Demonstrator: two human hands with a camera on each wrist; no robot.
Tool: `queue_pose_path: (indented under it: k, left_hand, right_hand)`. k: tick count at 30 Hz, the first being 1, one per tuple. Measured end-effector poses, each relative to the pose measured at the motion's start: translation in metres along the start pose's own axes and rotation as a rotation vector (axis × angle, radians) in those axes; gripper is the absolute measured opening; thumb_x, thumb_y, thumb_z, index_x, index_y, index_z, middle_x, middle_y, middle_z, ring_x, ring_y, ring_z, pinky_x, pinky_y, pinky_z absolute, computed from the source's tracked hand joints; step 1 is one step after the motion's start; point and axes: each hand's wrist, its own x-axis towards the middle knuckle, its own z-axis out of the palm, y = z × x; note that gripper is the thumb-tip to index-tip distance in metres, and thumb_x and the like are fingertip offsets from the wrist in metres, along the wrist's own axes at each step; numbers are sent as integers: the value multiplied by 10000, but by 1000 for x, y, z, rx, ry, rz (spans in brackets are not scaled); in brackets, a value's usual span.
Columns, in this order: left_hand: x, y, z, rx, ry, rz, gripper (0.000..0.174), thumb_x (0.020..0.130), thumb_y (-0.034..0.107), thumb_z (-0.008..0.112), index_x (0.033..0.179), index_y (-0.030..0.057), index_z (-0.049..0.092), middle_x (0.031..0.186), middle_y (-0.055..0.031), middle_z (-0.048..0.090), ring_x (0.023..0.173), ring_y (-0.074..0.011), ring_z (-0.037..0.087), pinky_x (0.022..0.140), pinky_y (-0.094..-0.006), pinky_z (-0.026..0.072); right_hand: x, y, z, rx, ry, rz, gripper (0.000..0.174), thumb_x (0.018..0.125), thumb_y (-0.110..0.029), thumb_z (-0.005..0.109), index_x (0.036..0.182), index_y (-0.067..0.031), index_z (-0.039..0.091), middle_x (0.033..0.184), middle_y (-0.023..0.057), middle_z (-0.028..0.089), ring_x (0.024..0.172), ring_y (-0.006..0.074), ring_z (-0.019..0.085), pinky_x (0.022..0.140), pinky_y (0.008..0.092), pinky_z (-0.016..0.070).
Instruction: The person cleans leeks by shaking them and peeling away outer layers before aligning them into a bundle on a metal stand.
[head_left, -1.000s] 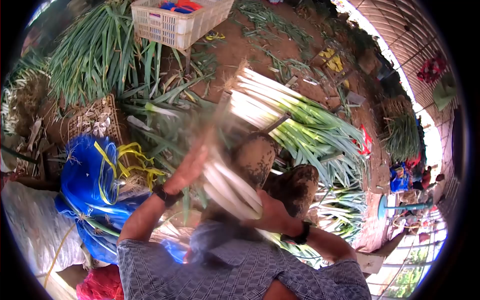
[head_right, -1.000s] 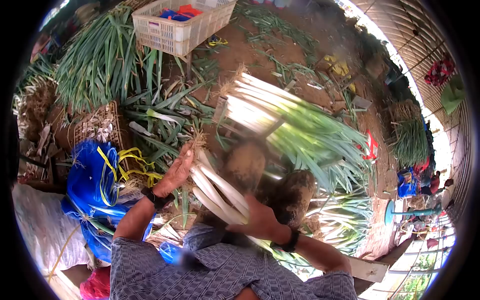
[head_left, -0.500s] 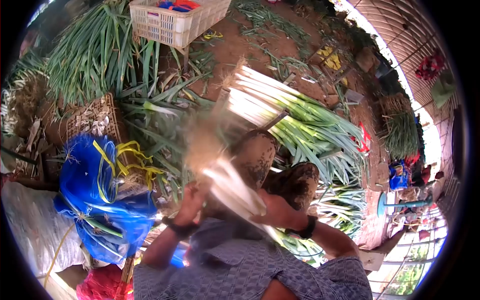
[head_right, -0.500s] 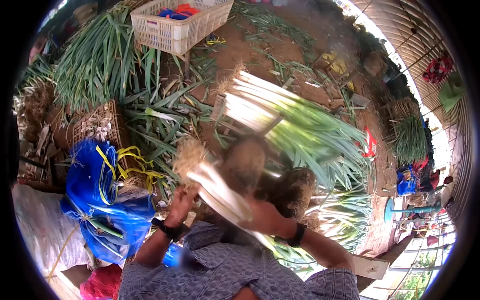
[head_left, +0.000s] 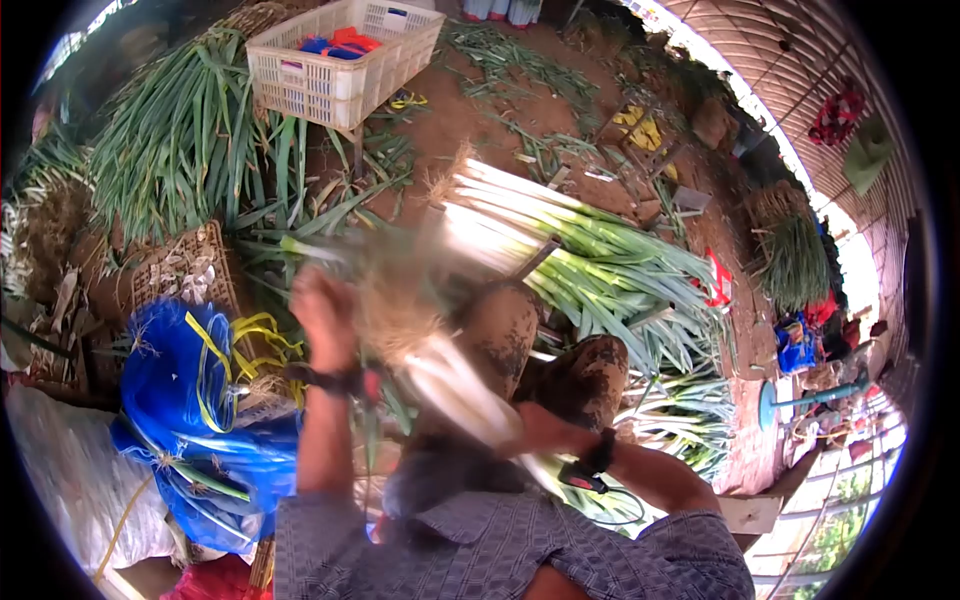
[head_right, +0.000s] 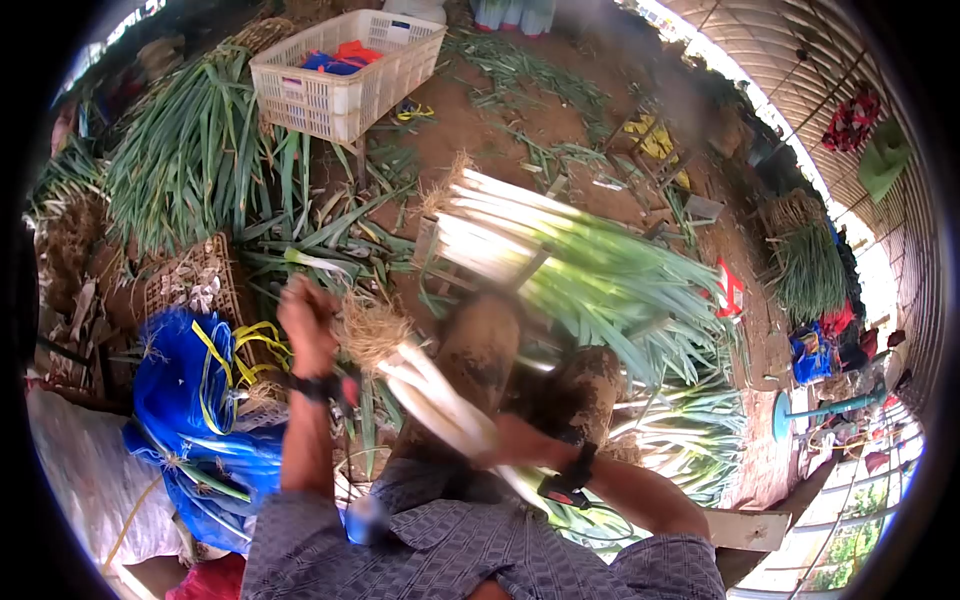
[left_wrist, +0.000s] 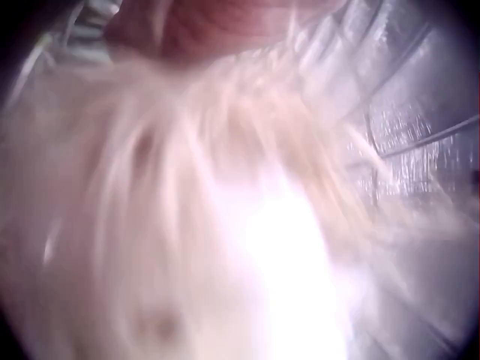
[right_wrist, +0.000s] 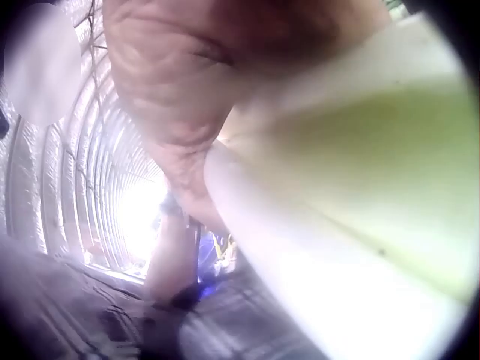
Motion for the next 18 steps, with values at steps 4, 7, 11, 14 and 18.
queue_pose_path:
  k: [4, 7, 11, 14, 18]
  left_hand:
    - [35, 39, -22, 448, 40, 145, 388, 997, 253, 590, 1297, 29, 487, 1259, -102, 555, 1107, -182, 529, 983, -335, 407]
    - [-51, 21, 19, 729, -409, 153, 360, 977, 225, 623, 1273, 37, 545, 1137, -88, 628, 1117, -168, 552, 981, -339, 450]
    - [-135, 21, 141, 103, -158, -478, 424, 879, 176, 711, 1214, -2, 523, 1061, -146, 640, 890, -226, 658, 714, -350, 583]
    - [-111, -2, 128, 2, -224, -663, 415, 853, 165, 706, 1175, -26, 525, 984, -162, 637, 819, -248, 664, 656, -384, 586]
    - [-110, 11, 121, -82, -222, -704, 354, 866, 222, 639, 1081, -52, 574, 911, -176, 643, 731, -323, 668, 652, -444, 584]
  right_hand:
    - [-23, -13, -29, 219, 274, -259, 634, 758, -170, 824, 1322, -19, 577, 1031, 87, 705, 883, 173, 670, 839, 352, 550]
    - [-19, -22, -44, 145, 374, -317, 720, 789, -256, 790, 1385, -4, 474, 1014, 137, 694, 867, 225, 686, 780, 377, 560]
    - [8, -49, -4, -367, 532, -124, 564, 756, -345, 771, 1101, -6, 481, 899, 267, 616, 868, 412, 654, 734, 474, 525]
    - [1, -43, -12, -234, 489, -272, 753, 725, -414, 825, 1234, 15, 474, 1009, 229, 648, 993, 338, 650, 845, 427, 516]
    - [4, -10, -26, -42, 125, -194, 871, 668, -486, 885, 1290, 20, 544, 1135, 152, 667, 1049, 243, 634, 947, 370, 489]
